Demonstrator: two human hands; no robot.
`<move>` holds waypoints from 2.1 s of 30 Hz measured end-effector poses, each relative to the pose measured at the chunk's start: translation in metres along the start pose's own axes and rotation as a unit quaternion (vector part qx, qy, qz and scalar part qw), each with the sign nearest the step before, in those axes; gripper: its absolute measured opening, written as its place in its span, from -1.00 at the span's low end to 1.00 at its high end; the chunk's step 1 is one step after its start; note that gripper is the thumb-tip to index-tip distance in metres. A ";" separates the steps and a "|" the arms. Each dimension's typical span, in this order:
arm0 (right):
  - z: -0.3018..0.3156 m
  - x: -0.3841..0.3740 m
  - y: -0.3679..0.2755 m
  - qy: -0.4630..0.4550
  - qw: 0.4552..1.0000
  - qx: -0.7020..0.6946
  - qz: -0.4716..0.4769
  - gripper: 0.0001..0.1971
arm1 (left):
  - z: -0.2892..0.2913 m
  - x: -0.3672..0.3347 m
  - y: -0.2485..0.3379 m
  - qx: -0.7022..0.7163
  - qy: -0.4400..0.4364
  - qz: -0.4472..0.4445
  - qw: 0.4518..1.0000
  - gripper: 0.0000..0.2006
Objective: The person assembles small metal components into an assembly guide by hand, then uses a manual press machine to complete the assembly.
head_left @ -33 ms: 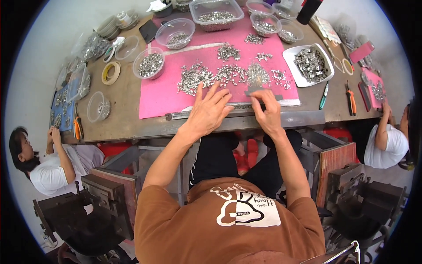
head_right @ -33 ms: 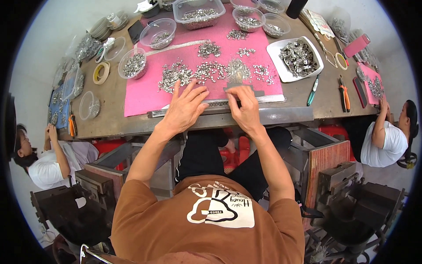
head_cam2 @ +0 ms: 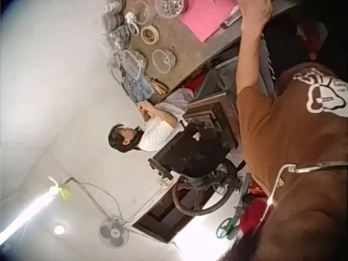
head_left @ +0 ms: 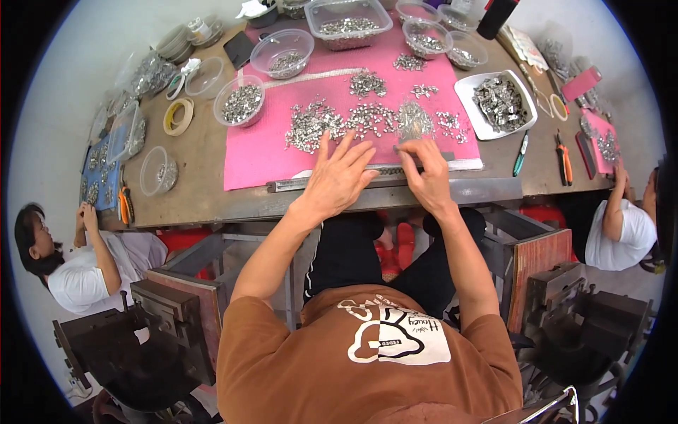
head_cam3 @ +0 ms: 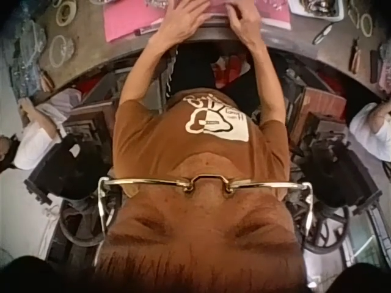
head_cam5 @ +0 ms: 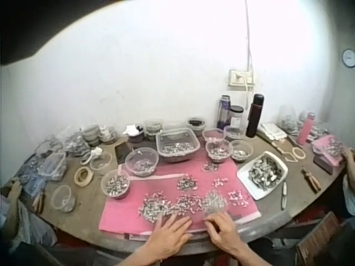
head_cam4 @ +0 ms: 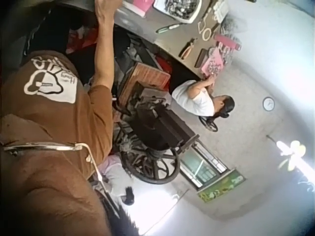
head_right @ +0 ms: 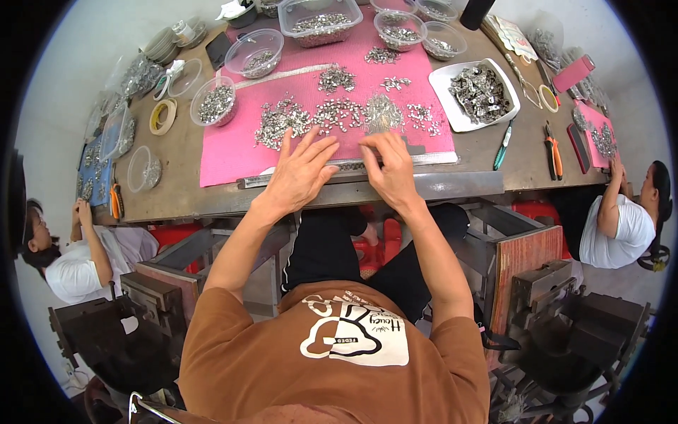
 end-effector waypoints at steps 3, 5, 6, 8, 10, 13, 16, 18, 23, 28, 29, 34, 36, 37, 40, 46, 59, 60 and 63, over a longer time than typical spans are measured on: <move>-0.014 -0.024 -0.005 -0.023 0.994 0.057 0.090 -0.85 | -0.001 -0.002 0.002 0.003 0.004 -0.008 1.000 -0.58; -0.022 -0.032 0.002 -0.054 0.993 0.056 0.089 -0.82 | 0.001 0.000 -0.002 -0.004 -0.016 0.000 1.000 -0.59; -0.024 -0.033 0.007 -0.074 0.990 0.070 0.102 -0.79 | 0.007 0.004 -0.005 -0.011 -0.018 0.008 1.000 -0.60; -0.028 -0.037 0.009 -0.096 0.985 0.083 0.116 -0.77 | 0.014 0.012 -0.009 -0.027 -0.028 0.038 0.999 -0.60; -0.033 -0.040 0.007 -0.110 0.974 0.134 0.144 -0.72 | 0.013 0.014 -0.010 -0.029 -0.008 0.027 0.999 -0.59; -0.045 -0.047 -0.002 -0.142 0.961 0.156 0.179 -0.68 | 0.006 0.012 -0.004 -0.020 0.006 0.002 1.000 -0.57; -0.051 -0.036 0.002 -0.181 0.945 0.186 0.199 -0.65 | 0.008 0.016 -0.007 -0.028 -0.012 0.003 1.000 -0.55; -0.041 -0.029 0.005 -0.215 0.943 0.161 0.196 -0.64 | 0.015 0.023 -0.018 -0.048 -0.022 0.018 0.998 -0.54; -0.033 -0.029 0.001 -0.248 0.951 0.085 0.161 -0.61 | 0.022 0.009 -0.023 -0.037 0.021 0.053 0.998 -0.48; -0.031 -0.021 -0.002 -0.248 0.949 0.115 0.157 -0.65 | -0.008 -0.008 -0.014 -0.021 -0.012 0.056 0.998 -0.33; -0.026 -0.019 -0.003 -0.249 0.949 0.115 0.157 -0.65 | -0.005 -0.005 -0.010 -0.021 -0.012 0.057 0.998 -0.33; -0.001 -0.015 0.002 -0.279 0.951 0.042 0.128 -0.73 | 0.006 0.009 0.004 0.081 -0.034 0.031 0.996 -0.46; 0.005 -0.019 0.003 -0.256 0.963 0.028 0.079 -0.75 | 0.009 0.011 0.000 0.101 -0.024 0.027 0.994 -0.55; 0.009 -0.021 0.006 -0.232 0.972 0.014 0.029 -0.78 | 0.013 0.009 -0.006 0.122 0.048 0.045 0.990 -0.67; 0.001 -0.023 0.011 -0.158 0.984 0.058 0.064 -0.85 | 0.021 0.001 -0.016 0.117 0.135 0.072 0.981 -0.84; -0.014 -0.024 0.005 -0.134 0.988 0.053 0.054 -0.92 | 0.010 -0.013 -0.018 0.085 0.130 0.079 0.985 -0.91; -0.030 -0.026 0.006 -0.193 0.975 0.087 0.065 -0.90 | 0.001 -0.020 -0.026 0.090 0.046 0.060 0.993 -0.93; -0.030 -0.024 0.004 -0.162 0.978 0.107 0.078 -0.91 | -0.001 -0.019 -0.027 0.097 0.043 0.068 0.992 -0.93; -0.029 -0.021 0.003 -0.123 0.981 0.124 0.083 -0.92 | -0.001 -0.020 -0.024 0.087 0.054 0.060 0.993 -0.94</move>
Point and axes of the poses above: each hand's wrist, its own x-axis away from the middle knuckle, its own z-axis out of the back of the hand, y = z × x, the point moved 4 cm from there along -x, towards the middle knuckle, and after that the axes turned 10 degrees about x, right-handed, at the moved point
